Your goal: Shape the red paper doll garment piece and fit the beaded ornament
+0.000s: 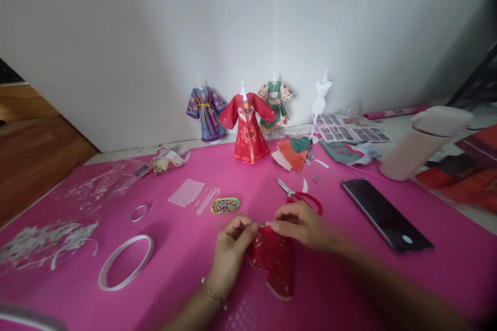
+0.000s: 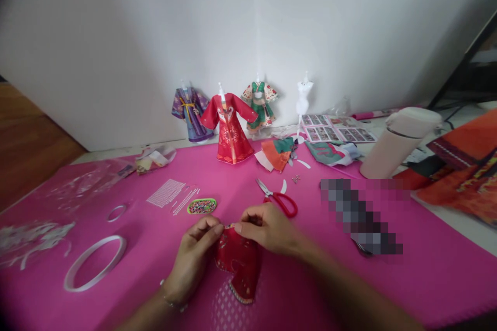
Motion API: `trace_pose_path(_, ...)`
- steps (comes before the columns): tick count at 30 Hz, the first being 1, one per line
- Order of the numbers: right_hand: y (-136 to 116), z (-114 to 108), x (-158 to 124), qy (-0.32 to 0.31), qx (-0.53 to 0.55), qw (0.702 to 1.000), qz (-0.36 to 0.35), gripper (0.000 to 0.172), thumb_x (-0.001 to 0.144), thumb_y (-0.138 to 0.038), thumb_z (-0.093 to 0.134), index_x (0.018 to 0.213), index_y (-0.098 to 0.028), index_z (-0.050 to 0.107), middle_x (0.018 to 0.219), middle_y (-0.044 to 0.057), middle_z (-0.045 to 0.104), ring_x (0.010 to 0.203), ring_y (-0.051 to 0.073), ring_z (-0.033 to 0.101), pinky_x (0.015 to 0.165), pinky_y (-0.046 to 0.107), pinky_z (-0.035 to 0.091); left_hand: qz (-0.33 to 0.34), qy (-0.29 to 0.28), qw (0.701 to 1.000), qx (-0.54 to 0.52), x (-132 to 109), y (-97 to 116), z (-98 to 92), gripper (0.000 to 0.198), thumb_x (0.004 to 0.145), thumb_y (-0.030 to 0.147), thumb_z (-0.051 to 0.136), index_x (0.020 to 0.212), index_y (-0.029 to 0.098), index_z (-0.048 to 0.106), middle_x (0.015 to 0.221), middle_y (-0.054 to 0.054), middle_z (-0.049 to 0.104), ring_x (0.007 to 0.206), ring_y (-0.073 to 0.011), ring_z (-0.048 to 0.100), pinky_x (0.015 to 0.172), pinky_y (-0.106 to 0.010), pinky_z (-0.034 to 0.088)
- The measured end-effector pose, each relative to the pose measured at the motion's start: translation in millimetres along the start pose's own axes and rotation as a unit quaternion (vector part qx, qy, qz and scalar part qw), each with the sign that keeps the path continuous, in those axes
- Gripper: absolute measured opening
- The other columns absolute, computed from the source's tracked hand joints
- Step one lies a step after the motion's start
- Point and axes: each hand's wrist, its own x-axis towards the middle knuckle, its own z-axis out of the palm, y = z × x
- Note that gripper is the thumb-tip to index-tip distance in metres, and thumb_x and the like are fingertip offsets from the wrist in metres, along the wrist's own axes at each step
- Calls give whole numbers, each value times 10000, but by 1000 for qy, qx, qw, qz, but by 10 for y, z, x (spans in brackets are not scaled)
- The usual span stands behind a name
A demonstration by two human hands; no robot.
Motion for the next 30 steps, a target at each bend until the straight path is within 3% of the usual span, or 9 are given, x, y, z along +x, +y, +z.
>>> trace_pose_path(6, 1, 22, -11, -18, 5, 1000, -1, 184, 779, -368, 663, 737, -190, 645, 645, -21, 582, 597, 126, 503, 558, 267, 358, -11, -28, 999, 27, 4, -3, 13, 409, 700, 491, 812, 663, 154, 583, 548, 40, 568, 491, -73, 459, 503, -188, 376)
trace_pose_path(13, 8, -6, 12, 12, 5, 1000, -6, 190, 781, -326, 631, 653, -195, 580, 592, -40, 501, 567, 111, 444, 529, 260, 319, -10, -32, 999, 15, -12, 11, 6, 406, 720, 497, 796, 677, 160, 574, 562, 42, 560, 513, -82, 456, 528, -200, 376)
trace_pose_path(19, -6, 13, -1, -8, 4, 1000, -9, 193, 783, -371, 662, 730, -188, 630, 648, -22, 572, 597, 121, 487, 549, 263, 347, -8, -40, 998, 46, -16, 40, 20, 419, 726, 516, 784, 669, 157, 576, 563, 37, 555, 523, -88, 446, 534, -207, 365)
trace_pose_path(25, -6, -2, 7, 12, -5, 1000, -16, 193, 785, -342, 632, 678, -191, 579, 613, -39, 516, 582, 111, 446, 542, 261, 326, 15, -50, 997, 49, -14, 40, 7, 406, 740, 510, 778, 677, 158, 583, 603, 33, 567, 568, -95, 459, 563, -211, 378)
trace_pose_path(30, -4, 0, -10, -6, -8, 1000, -21, 189, 770, -365, 669, 728, -192, 608, 642, -39, 545, 608, 116, 475, 557, 261, 343, 9, -54, 997, 54, -27, 33, 13, 405, 751, 508, 769, 671, 161, 576, 593, 33, 566, 555, -94, 456, 558, -213, 377)
